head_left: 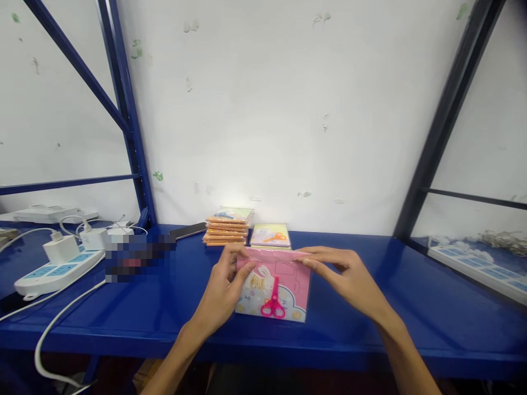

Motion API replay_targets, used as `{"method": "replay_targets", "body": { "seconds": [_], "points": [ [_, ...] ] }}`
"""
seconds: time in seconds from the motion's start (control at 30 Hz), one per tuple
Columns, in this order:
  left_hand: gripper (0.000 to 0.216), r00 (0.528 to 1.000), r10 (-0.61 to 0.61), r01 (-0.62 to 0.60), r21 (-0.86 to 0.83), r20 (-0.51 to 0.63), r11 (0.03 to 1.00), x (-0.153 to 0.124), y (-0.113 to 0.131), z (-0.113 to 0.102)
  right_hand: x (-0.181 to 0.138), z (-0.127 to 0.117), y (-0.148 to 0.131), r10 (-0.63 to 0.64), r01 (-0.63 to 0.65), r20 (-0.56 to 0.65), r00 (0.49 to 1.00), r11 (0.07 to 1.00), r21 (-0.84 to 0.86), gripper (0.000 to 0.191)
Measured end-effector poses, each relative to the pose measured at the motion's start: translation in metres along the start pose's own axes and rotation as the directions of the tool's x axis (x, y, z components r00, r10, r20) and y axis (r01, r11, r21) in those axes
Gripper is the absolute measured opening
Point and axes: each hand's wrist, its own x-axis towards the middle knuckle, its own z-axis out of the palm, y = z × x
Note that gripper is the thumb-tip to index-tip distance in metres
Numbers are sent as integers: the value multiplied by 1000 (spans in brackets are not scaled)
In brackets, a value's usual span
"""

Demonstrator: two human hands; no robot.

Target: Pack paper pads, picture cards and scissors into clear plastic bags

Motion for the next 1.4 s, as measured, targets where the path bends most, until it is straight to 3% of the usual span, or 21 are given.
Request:
{"method": "replay_targets", "body": {
  "seconds": [0.17, 0.47, 0.63, 0.73, 0.87, 1.03, 1.2, 1.3, 1.4],
  "points": [
    [22, 998, 62, -67, 315, 25, 947, 1, 2, -6, 0, 3, -1, -11, 11, -44, 999, 1000, -4, 16],
    [41, 958, 284, -233, 504, -25, 831, -3, 14, -3, -6, 1, -7, -67, 66, -43, 997, 998, -16, 11],
    [16, 988, 129, -104, 265, -80, 959, -4, 9, -2, -5, -2, -1, -62, 62, -48, 997, 998, -4, 9],
    [50, 998, 14, -4, 136, -66, 991, -2, 11, -4, -1, -3, 6, -35, 35, -5, 999, 999, 36, 10],
    [31, 998, -67, 65, 101, 12, 993, 3, 16, -7, 2, 0, 10, 36, -34, -7, 999, 990, 137, 4],
    [25, 1000, -30, 30, 51, 0, 998, 4, 23, -8, -3, 2, -6, 224, -200, -43, 974, 928, 315, 44],
    [26, 1000, -12, 12, -50, -7, 999, 4, 27, -9, -5, 9, -20, 295, -247, -90, 951, 902, 355, 50],
    [28, 995, -87, 76, -205, -49, 976, 6, 21, -12, 0, 25, -19, 342, -309, -1, 940, 852, 423, 45],
    [32, 970, -232, 197, -322, -74, 926, 8, 12, -14, 3, 44, -15, 342, -351, 96, 935, 852, 388, 38]
  ]
}}
